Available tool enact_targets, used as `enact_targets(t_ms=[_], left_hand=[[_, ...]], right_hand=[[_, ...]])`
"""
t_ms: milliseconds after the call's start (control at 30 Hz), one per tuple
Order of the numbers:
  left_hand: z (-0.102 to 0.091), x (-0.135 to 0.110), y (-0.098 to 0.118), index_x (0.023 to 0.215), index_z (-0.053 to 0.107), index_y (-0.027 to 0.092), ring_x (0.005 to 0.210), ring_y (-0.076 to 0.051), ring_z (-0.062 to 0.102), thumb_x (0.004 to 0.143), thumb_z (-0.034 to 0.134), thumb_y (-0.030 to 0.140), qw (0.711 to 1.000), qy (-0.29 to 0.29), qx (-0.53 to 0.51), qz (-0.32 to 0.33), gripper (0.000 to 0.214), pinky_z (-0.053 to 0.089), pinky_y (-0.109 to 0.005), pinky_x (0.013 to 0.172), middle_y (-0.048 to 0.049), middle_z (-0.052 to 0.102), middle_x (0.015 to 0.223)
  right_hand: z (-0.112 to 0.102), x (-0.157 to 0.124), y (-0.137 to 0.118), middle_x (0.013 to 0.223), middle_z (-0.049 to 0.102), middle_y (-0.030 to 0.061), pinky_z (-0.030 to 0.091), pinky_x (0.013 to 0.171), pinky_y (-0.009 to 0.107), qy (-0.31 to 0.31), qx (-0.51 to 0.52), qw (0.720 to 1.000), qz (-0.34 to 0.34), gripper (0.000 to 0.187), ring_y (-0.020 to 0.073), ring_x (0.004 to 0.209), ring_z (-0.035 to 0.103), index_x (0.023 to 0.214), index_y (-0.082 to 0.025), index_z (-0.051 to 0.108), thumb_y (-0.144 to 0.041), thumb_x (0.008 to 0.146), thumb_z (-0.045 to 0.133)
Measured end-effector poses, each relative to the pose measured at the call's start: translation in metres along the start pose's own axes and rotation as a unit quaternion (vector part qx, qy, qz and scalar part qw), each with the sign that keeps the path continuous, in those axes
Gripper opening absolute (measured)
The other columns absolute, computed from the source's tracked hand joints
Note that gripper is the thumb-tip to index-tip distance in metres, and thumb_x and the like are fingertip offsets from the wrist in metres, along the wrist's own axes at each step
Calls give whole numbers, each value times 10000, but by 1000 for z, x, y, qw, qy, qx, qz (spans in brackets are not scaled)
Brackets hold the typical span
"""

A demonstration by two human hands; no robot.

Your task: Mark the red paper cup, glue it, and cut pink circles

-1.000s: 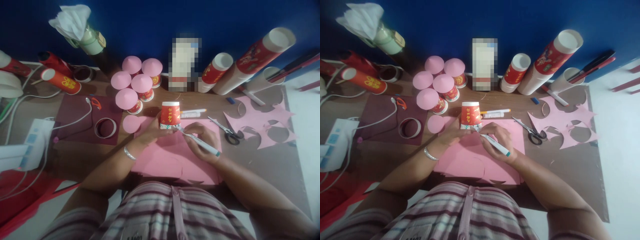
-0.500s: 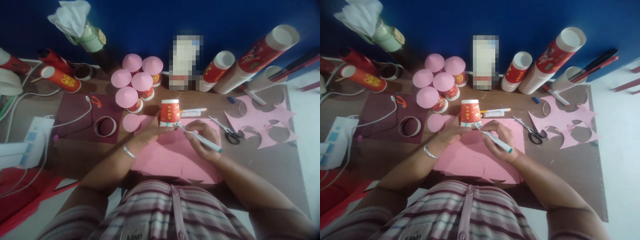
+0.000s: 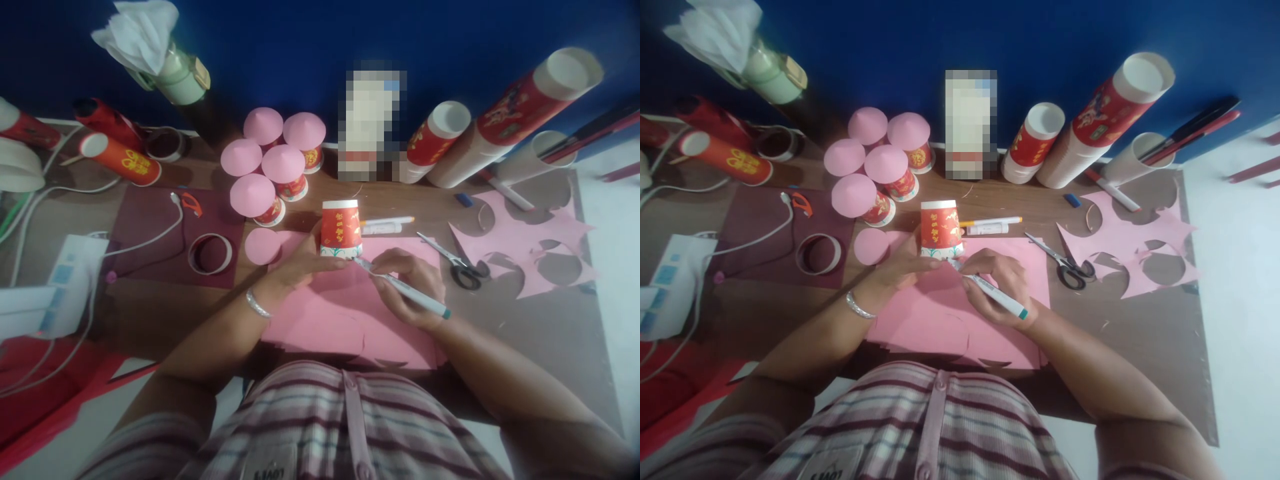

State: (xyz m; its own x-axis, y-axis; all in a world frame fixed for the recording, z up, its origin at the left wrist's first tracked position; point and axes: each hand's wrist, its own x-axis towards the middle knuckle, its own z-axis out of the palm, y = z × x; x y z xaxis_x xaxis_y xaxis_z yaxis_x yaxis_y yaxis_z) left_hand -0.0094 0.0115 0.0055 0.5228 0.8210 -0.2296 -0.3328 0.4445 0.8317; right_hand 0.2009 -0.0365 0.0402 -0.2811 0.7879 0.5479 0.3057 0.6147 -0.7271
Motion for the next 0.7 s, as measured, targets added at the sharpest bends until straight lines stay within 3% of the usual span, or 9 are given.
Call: enact_targets(t_ms=[267, 700], left_hand=[[1, 0, 0, 1220, 606, 238, 981, -198, 640, 653, 951, 273, 1000, 9, 22, 0, 665, 494, -368, 894, -39, 673, 1090], [0, 0, -3, 1340, 555, 273, 1044, -224, 659, 661, 948, 269, 1000, 3, 12, -10, 785, 500, -381, 923, -54, 679, 1167]], right_hand=[[0, 0, 3, 840, 737, 38, 610, 636, 295, 11, -2, 1000, -11, 159, 175, 756, 736, 1032, -218, 621, -124, 909, 658], [1, -4, 6, 914, 752, 51, 633, 726, 309, -11, -45, 999, 3, 166, 184, 828, 760, 1053, -233, 606, -145, 919, 648]])
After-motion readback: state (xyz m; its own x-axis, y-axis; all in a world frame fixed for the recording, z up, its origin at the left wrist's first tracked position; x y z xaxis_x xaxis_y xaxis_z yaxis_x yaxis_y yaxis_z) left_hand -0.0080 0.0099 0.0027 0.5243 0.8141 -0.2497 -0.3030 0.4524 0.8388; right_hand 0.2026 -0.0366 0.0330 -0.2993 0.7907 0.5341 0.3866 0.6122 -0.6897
